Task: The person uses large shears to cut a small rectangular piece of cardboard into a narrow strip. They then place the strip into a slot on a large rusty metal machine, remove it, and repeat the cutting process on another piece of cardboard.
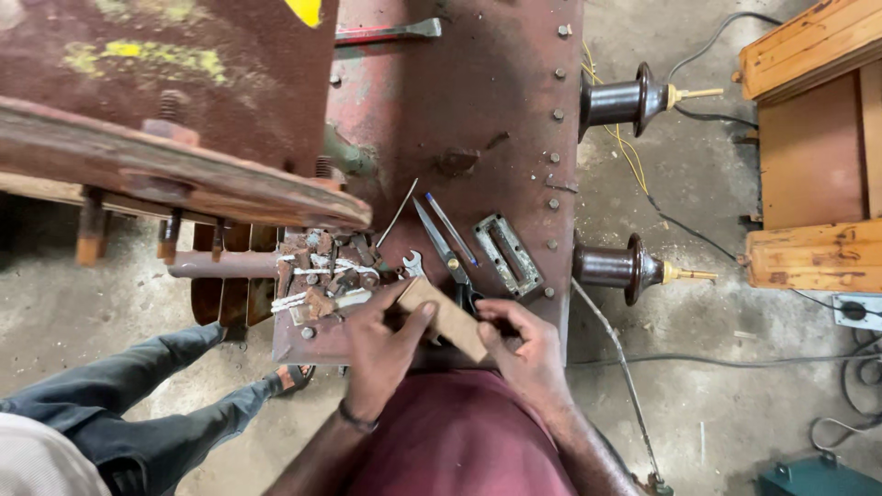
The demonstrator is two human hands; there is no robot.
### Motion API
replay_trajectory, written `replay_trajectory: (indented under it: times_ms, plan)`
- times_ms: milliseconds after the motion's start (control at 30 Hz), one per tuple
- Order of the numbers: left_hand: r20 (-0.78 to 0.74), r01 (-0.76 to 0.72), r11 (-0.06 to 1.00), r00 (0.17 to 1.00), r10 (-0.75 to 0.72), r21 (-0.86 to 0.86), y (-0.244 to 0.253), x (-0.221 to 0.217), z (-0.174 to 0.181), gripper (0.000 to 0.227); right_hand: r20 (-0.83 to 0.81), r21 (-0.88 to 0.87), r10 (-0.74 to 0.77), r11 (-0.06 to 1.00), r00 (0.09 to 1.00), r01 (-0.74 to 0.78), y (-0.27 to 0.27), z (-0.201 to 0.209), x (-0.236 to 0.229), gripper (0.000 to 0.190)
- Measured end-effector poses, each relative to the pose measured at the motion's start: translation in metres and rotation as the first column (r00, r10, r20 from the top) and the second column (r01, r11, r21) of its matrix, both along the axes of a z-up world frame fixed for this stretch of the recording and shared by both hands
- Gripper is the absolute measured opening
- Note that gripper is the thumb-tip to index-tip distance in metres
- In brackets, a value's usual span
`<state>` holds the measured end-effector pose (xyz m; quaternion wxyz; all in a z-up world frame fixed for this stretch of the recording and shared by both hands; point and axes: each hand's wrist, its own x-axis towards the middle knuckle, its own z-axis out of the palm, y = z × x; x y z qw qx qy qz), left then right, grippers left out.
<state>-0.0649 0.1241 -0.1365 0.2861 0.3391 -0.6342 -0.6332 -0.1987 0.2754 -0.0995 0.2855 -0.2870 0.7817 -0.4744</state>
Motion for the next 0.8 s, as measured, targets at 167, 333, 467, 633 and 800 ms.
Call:
replay_trajectory:
  times_ms: [167, 333, 467, 633, 800]
  plan:
    - [0.015, 0.016, 1.0, 1.0, -0.016, -0.011, 0.006, -0.067, -0.017, 0.042, -0.324, -0.01, -0.044, 0.999, 0.945, 0.043, 0.006, -0.002, -0.02, 0.043]
    - [0.168, 0.101, 0.984, 0.983, -0.075, -0.148, -0.001, -0.117, -0.025, 0.045, -0.606, 0.032, -0.102, 0.988, 0.789, 0.152, 0.008, -0.018, -0.044, 0.04]
    - [0.238, 0.072, 0.938, 0.971, 0.011, -0.338, -0.012, -0.115, -0.017, 0.043, -0.68, 0.062, -0.109, 0.977, 0.725, 0.205, 0.003, -0.033, -0.06, 0.041]
    - [0.334, 0.213, 0.857, 0.941, -0.051, -0.469, -0.014, -0.102, -0.008, 0.038, -0.679, 0.096, -0.067, 0.979, 0.731, 0.179, 0.004, -0.033, -0.06, 0.049]
    - [0.362, 0.375, 0.642, 0.918, -0.159, -0.668, -0.011, -0.114, 0.0, 0.05, -0.667, 0.098, -0.045, 0.984, 0.744, 0.147, 0.005, -0.032, -0.06, 0.048]
